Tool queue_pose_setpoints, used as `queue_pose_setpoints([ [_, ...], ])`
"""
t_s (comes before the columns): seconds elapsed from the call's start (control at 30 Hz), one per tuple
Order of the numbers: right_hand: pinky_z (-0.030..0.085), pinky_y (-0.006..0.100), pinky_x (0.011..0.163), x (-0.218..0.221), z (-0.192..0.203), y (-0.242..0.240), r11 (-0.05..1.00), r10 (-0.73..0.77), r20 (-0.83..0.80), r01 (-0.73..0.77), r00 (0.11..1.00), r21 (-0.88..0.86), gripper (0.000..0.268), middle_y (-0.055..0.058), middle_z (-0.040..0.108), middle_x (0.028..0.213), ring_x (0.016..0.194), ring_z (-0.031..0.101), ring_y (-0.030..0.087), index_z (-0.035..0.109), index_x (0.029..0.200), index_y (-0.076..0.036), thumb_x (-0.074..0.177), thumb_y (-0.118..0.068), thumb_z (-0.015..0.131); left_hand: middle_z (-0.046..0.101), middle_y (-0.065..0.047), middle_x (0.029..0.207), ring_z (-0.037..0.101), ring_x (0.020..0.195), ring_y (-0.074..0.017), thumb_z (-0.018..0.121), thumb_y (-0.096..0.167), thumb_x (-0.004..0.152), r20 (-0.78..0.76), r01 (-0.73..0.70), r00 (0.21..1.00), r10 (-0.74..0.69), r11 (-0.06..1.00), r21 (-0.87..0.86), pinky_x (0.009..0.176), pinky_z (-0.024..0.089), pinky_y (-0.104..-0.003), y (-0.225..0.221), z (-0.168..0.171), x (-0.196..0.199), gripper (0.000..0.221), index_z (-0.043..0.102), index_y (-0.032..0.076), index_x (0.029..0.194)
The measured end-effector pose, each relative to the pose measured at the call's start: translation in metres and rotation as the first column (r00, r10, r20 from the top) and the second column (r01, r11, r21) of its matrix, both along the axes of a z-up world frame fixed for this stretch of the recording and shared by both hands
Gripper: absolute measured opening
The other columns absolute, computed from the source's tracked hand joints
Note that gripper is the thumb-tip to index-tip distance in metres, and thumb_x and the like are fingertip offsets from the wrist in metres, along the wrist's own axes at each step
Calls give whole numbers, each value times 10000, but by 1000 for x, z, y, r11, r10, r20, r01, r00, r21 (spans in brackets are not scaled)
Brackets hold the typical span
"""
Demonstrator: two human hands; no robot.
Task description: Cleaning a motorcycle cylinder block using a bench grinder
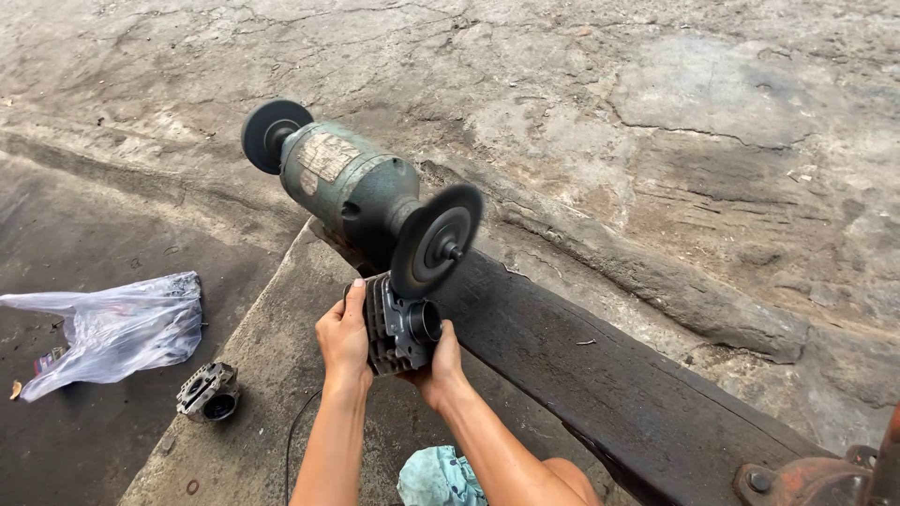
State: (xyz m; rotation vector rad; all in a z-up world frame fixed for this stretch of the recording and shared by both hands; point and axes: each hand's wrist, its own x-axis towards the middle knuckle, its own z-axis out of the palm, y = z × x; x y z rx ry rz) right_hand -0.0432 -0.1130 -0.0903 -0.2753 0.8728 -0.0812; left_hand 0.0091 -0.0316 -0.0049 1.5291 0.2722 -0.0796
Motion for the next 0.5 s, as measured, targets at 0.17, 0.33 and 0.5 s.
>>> queue_pose_setpoints([
  [0.17, 343, 754, 1039, 2, 5, 5, 999, 35, 19, -35, 999, -25, 537, 213, 601, 1250, 1197, 590, 470, 630, 1228, -81, 828, -438, 596, 585, -93, 560, 595, 494, -164, 787, 332, 888, 55, 59, 997, -60, 998, 20, 431, 521, -295, 13, -5, 0, 343, 685, 53, 716],
  [0.33, 309, 795, 1028, 2, 7, 6, 999, 30, 57, -29, 998, -21, 568, 215, 614, 1300, 1221, 580, 490, 630, 1299, -79, 833, -401, 575, 581, -88, 599, 565, 605, -163, 726, 399, 965, 133, 138, 978, -158, 980, 145, 496, 511, -325, 22, -2, -3, 414, 669, 81, 707],
  [0.5, 327, 807, 1007, 3, 16, 9, 999, 39, 113, -36, 993, -34, 573, 233, 608, 1330, 1257, 554, 533, 618, 1309, -63, 833, -379, 580, 575, -75, 563, 549, 548, -162, 730, 426, 964, 161, 139, 974, -157, 983, 120, 466, 482, -298, 27, 3, 4, 452, 661, 85, 675],
])
